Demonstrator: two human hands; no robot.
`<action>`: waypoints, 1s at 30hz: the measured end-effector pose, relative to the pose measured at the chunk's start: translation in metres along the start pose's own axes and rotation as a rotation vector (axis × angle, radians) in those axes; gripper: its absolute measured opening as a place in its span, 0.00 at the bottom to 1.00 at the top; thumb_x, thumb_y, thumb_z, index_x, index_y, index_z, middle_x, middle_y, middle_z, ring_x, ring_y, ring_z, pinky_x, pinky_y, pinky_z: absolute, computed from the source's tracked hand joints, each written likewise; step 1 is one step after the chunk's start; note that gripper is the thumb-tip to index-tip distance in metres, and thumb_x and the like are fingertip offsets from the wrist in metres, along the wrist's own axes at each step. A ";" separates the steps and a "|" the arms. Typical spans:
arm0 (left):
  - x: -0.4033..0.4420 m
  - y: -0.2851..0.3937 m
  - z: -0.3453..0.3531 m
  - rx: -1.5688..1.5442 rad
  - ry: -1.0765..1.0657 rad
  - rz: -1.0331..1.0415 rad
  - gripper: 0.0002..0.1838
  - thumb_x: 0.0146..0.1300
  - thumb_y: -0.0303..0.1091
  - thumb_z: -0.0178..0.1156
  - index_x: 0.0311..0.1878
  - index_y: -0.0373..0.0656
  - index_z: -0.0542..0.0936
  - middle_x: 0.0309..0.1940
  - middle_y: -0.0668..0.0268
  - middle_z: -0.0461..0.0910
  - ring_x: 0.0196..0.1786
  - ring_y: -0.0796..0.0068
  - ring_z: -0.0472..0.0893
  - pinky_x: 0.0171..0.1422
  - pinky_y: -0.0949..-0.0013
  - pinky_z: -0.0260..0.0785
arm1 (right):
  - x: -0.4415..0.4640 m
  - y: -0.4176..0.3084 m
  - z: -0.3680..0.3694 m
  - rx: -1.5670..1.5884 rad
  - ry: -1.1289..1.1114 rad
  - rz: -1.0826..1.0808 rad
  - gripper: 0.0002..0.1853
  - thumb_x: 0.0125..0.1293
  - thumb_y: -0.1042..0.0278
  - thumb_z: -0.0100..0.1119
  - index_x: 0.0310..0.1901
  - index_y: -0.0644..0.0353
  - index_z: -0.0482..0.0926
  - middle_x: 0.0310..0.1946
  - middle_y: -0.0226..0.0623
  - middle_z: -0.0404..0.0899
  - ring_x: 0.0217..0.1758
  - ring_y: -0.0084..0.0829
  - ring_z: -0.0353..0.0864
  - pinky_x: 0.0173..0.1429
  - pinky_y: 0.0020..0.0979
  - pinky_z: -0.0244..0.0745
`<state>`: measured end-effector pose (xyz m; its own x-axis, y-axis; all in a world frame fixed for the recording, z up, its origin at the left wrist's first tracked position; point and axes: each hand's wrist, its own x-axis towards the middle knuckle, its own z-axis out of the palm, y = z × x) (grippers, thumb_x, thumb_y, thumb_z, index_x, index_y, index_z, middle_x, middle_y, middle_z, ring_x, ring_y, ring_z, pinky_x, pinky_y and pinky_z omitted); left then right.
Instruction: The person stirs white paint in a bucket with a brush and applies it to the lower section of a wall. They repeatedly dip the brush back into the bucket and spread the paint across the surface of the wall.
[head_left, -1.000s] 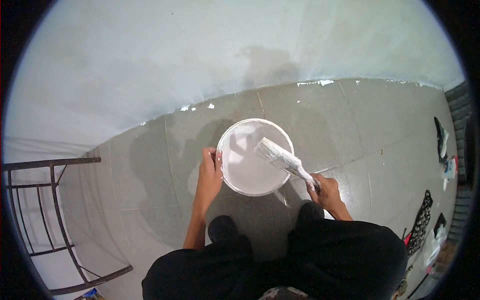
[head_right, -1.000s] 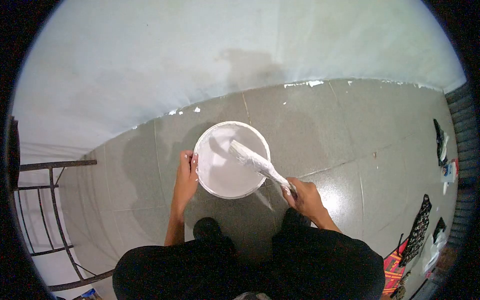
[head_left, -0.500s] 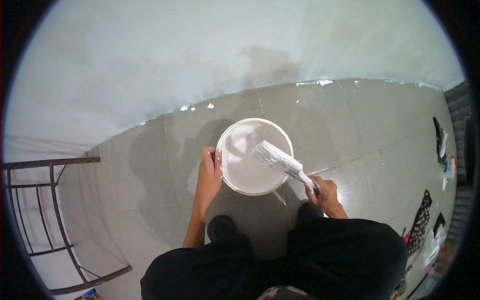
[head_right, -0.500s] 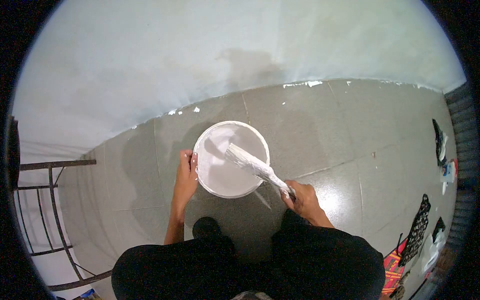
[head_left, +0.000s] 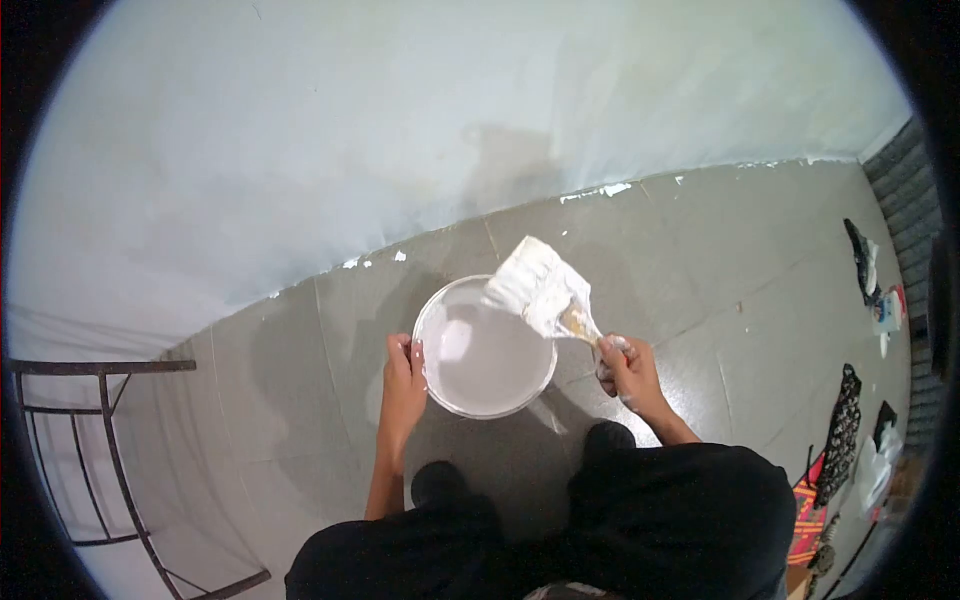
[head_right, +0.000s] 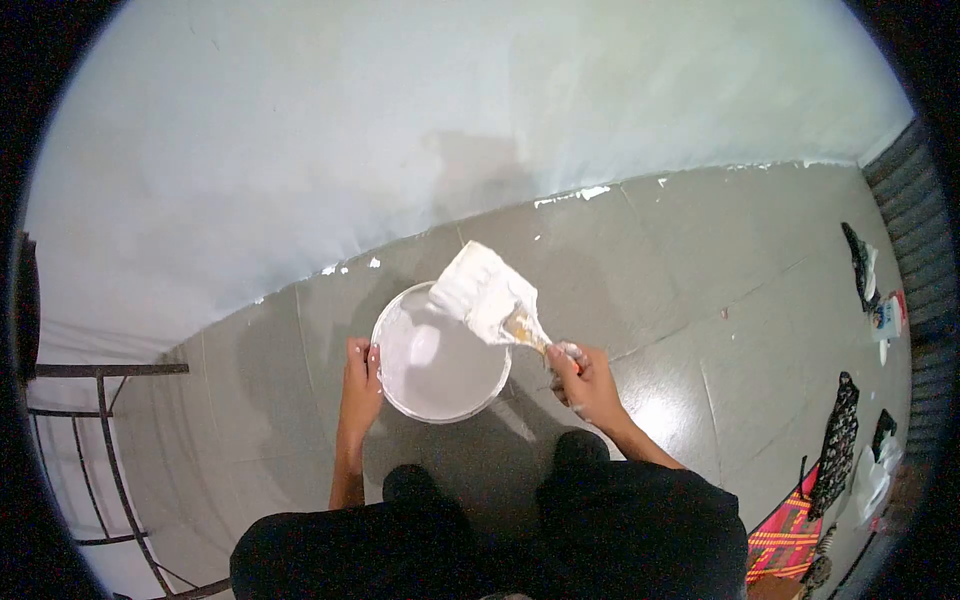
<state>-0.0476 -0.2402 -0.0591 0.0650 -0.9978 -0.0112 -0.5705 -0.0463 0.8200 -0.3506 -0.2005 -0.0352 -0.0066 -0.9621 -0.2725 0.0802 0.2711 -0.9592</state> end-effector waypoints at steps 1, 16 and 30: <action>0.001 -0.002 0.001 -0.009 0.002 0.006 0.12 0.71 0.35 0.42 0.45 0.34 0.63 0.32 0.46 0.74 0.35 0.50 0.75 0.41 0.59 0.66 | 0.007 -0.005 -0.002 0.079 -0.026 0.045 0.16 0.70 0.58 0.50 0.25 0.58 0.72 0.14 0.22 0.64 0.13 0.14 0.58 0.15 0.22 0.50; 0.004 0.005 0.003 0.082 0.008 0.031 0.10 0.71 0.33 0.41 0.43 0.34 0.64 0.31 0.45 0.74 0.35 0.45 0.76 0.41 0.56 0.66 | 0.109 0.000 -0.036 0.372 0.052 0.092 0.15 0.68 0.56 0.50 0.29 0.57 0.69 0.14 0.20 0.60 0.13 0.13 0.56 0.16 0.19 0.47; 0.005 0.007 0.003 0.070 0.001 0.027 0.09 0.71 0.32 0.42 0.42 0.35 0.63 0.26 0.48 0.72 0.29 0.52 0.75 0.36 0.58 0.65 | 0.218 0.080 -0.052 0.285 0.267 0.127 0.15 0.67 0.59 0.52 0.29 0.63 0.70 0.19 0.29 0.66 0.16 0.21 0.63 0.18 0.24 0.56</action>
<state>-0.0540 -0.2454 -0.0547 0.0496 -0.9987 0.0116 -0.6282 -0.0222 0.7777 -0.3978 -0.3872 -0.1755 -0.2347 -0.8702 -0.4332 0.3694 0.3324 -0.8678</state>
